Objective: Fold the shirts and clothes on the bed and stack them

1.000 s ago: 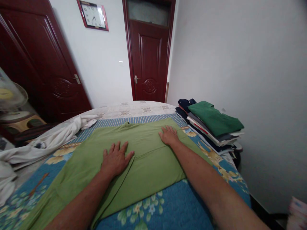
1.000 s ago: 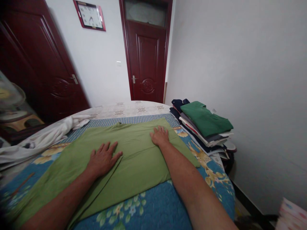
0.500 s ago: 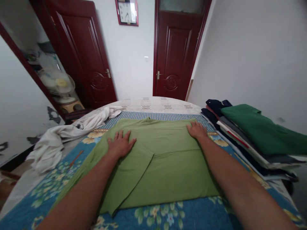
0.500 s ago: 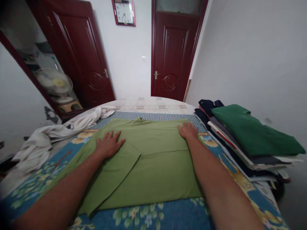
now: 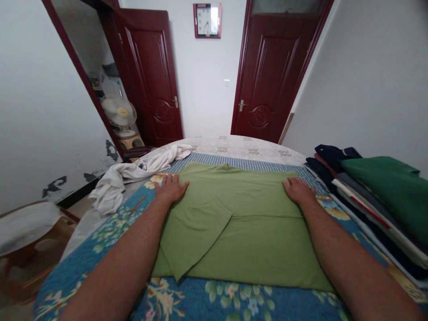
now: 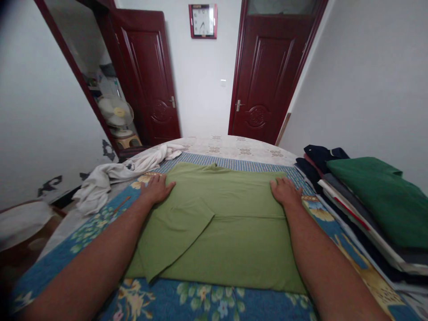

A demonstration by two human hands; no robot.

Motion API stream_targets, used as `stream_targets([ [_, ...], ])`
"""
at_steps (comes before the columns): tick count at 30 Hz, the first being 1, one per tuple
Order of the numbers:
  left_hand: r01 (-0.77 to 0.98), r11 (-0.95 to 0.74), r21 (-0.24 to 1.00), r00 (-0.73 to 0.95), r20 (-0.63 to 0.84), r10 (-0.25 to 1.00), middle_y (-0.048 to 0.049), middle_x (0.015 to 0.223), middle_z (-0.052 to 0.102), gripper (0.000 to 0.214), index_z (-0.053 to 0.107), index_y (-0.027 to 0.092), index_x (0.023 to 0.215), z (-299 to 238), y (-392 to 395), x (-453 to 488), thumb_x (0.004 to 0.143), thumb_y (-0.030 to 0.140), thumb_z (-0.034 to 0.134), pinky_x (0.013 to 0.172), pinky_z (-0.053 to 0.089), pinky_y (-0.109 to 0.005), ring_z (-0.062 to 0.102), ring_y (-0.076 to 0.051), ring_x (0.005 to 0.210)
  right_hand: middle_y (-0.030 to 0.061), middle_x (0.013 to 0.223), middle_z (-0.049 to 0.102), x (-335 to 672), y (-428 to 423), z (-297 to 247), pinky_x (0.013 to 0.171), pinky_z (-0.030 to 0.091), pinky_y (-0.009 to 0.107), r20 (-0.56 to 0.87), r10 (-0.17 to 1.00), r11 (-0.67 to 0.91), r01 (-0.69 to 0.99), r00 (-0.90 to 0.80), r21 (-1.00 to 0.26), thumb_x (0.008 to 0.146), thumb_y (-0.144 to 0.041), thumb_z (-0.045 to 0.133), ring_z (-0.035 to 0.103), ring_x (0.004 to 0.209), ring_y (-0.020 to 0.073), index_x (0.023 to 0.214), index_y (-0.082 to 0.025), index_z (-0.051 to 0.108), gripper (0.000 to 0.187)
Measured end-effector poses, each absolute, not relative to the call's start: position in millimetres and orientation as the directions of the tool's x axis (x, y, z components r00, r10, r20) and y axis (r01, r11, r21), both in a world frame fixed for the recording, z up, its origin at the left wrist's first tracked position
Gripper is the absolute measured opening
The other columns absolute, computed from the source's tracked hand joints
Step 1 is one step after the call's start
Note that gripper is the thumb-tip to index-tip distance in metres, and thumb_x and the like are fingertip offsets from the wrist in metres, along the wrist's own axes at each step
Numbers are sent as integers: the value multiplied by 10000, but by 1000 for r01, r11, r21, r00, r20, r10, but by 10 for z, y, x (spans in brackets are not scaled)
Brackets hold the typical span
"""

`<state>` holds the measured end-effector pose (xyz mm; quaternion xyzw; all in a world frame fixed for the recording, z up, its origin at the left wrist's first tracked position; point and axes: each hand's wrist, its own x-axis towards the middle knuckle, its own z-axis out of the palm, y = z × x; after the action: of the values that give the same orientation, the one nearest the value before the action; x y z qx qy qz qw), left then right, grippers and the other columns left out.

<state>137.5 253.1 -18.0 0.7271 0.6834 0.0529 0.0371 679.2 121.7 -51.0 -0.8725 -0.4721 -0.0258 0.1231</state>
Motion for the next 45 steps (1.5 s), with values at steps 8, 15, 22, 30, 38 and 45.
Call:
stream_targets([
  [8, 992, -9, 129, -5, 108, 994, -246, 1746, 309, 882, 430, 133, 1635, -195, 2525, 1381, 995, 732, 329, 1266, 218, -711, 226, -415, 1638, 229, 1571, 538, 6747, 1160, -461, 1205, 242, 778, 219, 776, -560, 806, 591, -191, 1066, -513, 298, 443, 1498, 392, 1447, -159, 638, 622],
  [15, 872, -487, 49, 446, 331, 831, -166, 1709, 423, 615, 499, 176, 1590, 123, 2105, 1789, 1022, 409, 529, 1313, 238, -584, 294, -362, 1621, 223, 1508, 611, 6318, 1247, -226, 1227, 268, 740, 471, 820, -283, 946, 325, -159, 1064, -439, 357, 534, 1427, 389, 1408, -142, 645, 538],
  [22, 671, -727, 149, 728, 54, 683, -75, 1748, 381, 635, 464, 341, 1632, -76, 1815, 2106, 1083, 625, 318, 1278, 261, -648, 299, -357, 1623, 117, 1697, 439, 5012, 1274, -322, 1276, 320, 577, 295, 897, 379, 916, -328, -135, 1099, -483, 378, 398, 1568, 320, 1591, -247, 525, 565],
  [30, 886, -449, 113, 450, 16, 893, -109, 1794, 257, 699, 367, 343, 1695, -132, 2199, 1848, 1064, 637, 307, 1278, 202, -663, 236, -387, 1643, 82, 1768, 302, 5137, 1322, -202, 1298, 200, 635, 57, 991, 125, 981, -118, -150, 1112, -561, 337, 264, 1630, 319, 1656, -311, 431, 606],
  [38, 952, -302, 46, 298, 69, 952, -207, 1716, 387, 736, 456, 237, 1645, -208, 2483, 1595, 1053, 647, 306, 1259, 285, -598, 347, -392, 1591, 155, 1734, 358, 6208, 1351, -309, 1254, 245, 689, 84, 898, -418, 897, 432, -143, 1105, -546, 300, 330, 1585, 359, 1616, -225, 481, 629],
  [45, 973, -180, 146, 166, 105, 981, -225, 1583, 544, 639, 448, 192, 1609, -26, 2720, 1552, 1038, 476, 424, 1133, 465, -576, 569, -393, 1408, 219, 1680, 401, 6716, 1379, -449, 1198, 378, 637, 233, 729, -602, 765, 644, -230, 1050, -401, 368, 423, 1513, 397, 1603, -168, 496, 614],
])
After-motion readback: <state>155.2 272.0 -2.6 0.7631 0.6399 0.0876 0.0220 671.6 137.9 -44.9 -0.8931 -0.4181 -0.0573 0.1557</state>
